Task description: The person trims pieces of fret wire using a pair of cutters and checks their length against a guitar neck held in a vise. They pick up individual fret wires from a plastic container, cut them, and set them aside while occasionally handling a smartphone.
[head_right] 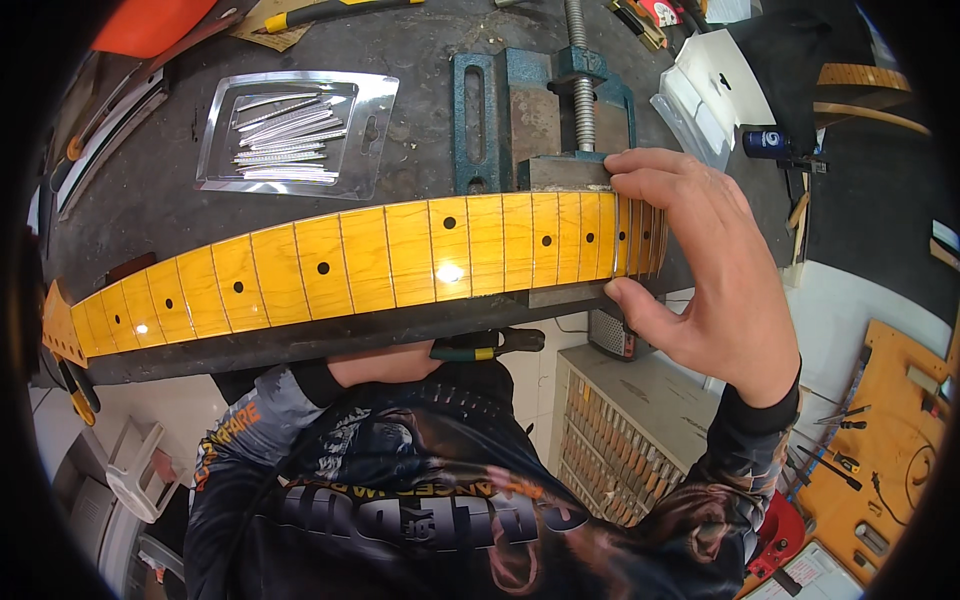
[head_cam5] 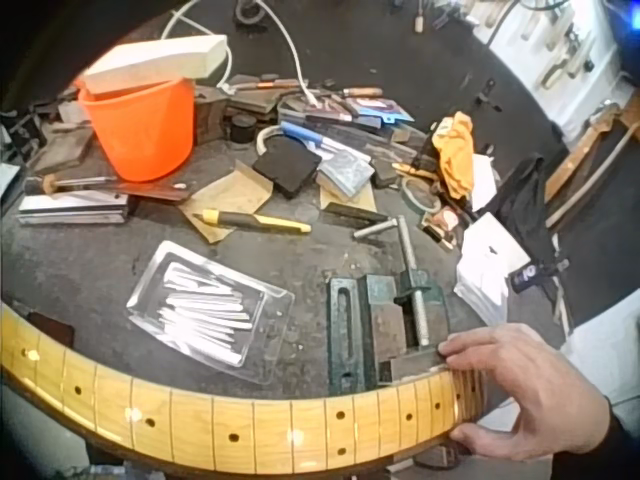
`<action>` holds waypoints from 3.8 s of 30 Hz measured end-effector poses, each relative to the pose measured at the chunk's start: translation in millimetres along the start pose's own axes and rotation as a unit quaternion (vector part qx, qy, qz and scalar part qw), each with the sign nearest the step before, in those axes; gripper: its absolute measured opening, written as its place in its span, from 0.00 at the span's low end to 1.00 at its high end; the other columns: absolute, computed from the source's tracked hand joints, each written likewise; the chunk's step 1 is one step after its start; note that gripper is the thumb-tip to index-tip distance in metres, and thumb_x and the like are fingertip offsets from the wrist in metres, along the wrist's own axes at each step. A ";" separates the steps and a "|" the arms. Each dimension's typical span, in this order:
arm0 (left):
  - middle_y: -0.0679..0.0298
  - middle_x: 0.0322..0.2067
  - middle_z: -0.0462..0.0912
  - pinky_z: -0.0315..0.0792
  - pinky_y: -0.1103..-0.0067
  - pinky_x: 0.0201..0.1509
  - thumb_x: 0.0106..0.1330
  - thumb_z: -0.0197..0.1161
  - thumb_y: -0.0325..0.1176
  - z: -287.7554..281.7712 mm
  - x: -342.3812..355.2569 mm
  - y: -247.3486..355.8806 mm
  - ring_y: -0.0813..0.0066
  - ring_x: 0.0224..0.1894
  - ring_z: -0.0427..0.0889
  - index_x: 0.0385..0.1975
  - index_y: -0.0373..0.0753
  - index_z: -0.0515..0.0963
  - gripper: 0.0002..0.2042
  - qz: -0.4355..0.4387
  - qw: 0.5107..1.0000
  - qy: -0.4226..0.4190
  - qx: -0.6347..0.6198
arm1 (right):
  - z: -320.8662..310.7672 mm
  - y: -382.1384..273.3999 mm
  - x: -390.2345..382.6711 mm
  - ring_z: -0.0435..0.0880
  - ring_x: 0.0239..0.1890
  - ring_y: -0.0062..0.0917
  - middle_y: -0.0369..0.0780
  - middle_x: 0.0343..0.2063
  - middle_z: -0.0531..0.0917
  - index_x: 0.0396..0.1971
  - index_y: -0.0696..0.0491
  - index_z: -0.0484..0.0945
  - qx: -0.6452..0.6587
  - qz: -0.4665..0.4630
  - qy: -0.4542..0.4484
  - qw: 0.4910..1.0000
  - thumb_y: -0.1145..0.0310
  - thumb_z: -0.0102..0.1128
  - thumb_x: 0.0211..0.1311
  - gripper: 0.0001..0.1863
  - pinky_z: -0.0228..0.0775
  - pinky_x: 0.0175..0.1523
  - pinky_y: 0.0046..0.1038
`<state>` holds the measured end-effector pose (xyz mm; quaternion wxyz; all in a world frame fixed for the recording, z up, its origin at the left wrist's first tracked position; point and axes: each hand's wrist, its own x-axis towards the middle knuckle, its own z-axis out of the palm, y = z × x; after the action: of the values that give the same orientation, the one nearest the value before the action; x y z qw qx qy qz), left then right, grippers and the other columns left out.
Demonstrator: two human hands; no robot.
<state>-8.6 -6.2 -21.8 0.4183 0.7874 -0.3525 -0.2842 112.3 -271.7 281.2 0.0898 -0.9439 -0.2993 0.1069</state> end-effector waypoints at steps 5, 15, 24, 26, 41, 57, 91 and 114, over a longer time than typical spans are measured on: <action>0.45 0.62 0.86 0.80 0.62 0.67 0.79 0.68 0.40 -9.8 2.3 7.4 0.50 0.62 0.87 0.75 0.39 0.78 0.27 0.023 0.999 0.019 0.021 | -3.3 -4.2 -1.9 0.80 0.72 0.47 0.45 0.69 0.83 0.66 0.54 0.78 -0.004 0.001 -0.005 1.000 0.75 0.80 0.51 0.38 0.66 0.78 0.48; 0.54 0.37 0.87 0.80 0.62 0.49 0.73 0.76 0.45 -31.8 1.0 24.9 0.53 0.43 0.88 0.45 0.38 0.84 0.16 0.017 0.996 0.088 -0.011 | 12.7 -35.1 -16.1 0.75 0.79 0.48 0.45 0.76 0.78 0.63 0.56 0.81 -0.081 0.033 0.044 0.995 0.79 0.76 0.58 0.30 0.63 0.81 0.50; 0.56 0.40 0.86 0.81 0.63 0.50 0.71 0.76 0.40 -39.7 -1.8 31.2 0.55 0.44 0.88 0.55 0.38 0.82 0.19 -0.022 0.999 0.019 -0.044 | 32.2 -50.5 -28.7 0.71 0.83 0.47 0.43 0.78 0.79 0.53 0.55 0.83 -0.120 0.076 0.114 0.983 0.85 0.71 0.62 0.19 0.59 0.84 0.48; 0.58 0.41 0.86 0.81 0.63 0.51 0.71 0.75 0.38 -42.1 -3.3 33.9 0.55 0.45 0.89 0.63 0.39 0.80 0.23 -0.025 0.997 0.017 -0.073 | 37.3 -50.0 -29.7 0.71 0.83 0.47 0.43 0.77 0.80 0.49 0.56 0.82 -0.078 0.077 0.145 0.983 0.85 0.69 0.64 0.15 0.59 0.84 0.48; 0.54 0.50 0.92 0.84 0.61 0.57 0.70 0.77 0.36 -73.0 -73.2 52.0 0.47 0.53 0.92 0.71 0.40 0.79 0.29 -0.073 0.996 0.045 -0.032 | 24.9 -52.1 -26.6 0.81 0.68 0.44 0.42 0.61 0.86 0.45 0.57 0.86 -0.145 0.011 0.200 0.969 0.78 0.68 0.68 0.08 0.64 0.78 0.48; 0.55 0.51 0.90 0.79 0.69 0.61 0.74 0.75 0.32 -73.8 -184.6 64.1 0.64 0.52 0.90 0.67 0.36 0.81 0.23 -0.001 0.943 0.253 -0.216 | 41.4 -89.4 182.1 0.92 0.47 0.44 0.43 0.40 0.92 0.43 0.51 0.90 -0.095 -0.207 0.095 0.969 0.65 0.73 0.69 0.08 0.84 0.54 0.45; 0.51 0.56 0.82 0.76 0.70 0.68 0.65 0.69 0.16 -89.1 -200.3 129.8 0.53 0.57 0.85 0.77 0.36 0.73 0.36 -0.075 0.880 0.464 -0.072 | 124.8 -186.0 29.6 0.70 0.35 0.10 0.29 0.36 0.76 0.57 0.57 0.76 0.739 -0.053 0.083 0.666 0.70 0.56 0.90 0.07 0.65 0.40 0.18; 0.47 0.63 0.81 0.73 0.67 0.73 0.70 0.68 0.19 -95.5 -193.9 150.2 0.49 0.65 0.83 0.77 0.33 0.72 0.33 -0.150 0.891 0.428 -0.003 | 142.9 -188.4 33.7 0.74 0.37 0.10 0.31 0.35 0.82 0.55 0.59 0.78 0.613 -0.085 0.177 0.765 0.75 0.58 0.88 0.05 0.69 0.44 0.20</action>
<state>-99.8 131.1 183.4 0.4835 0.8750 -0.0167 0.0198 -0.1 -85.3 182.9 0.7094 -0.6608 -0.2280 0.0905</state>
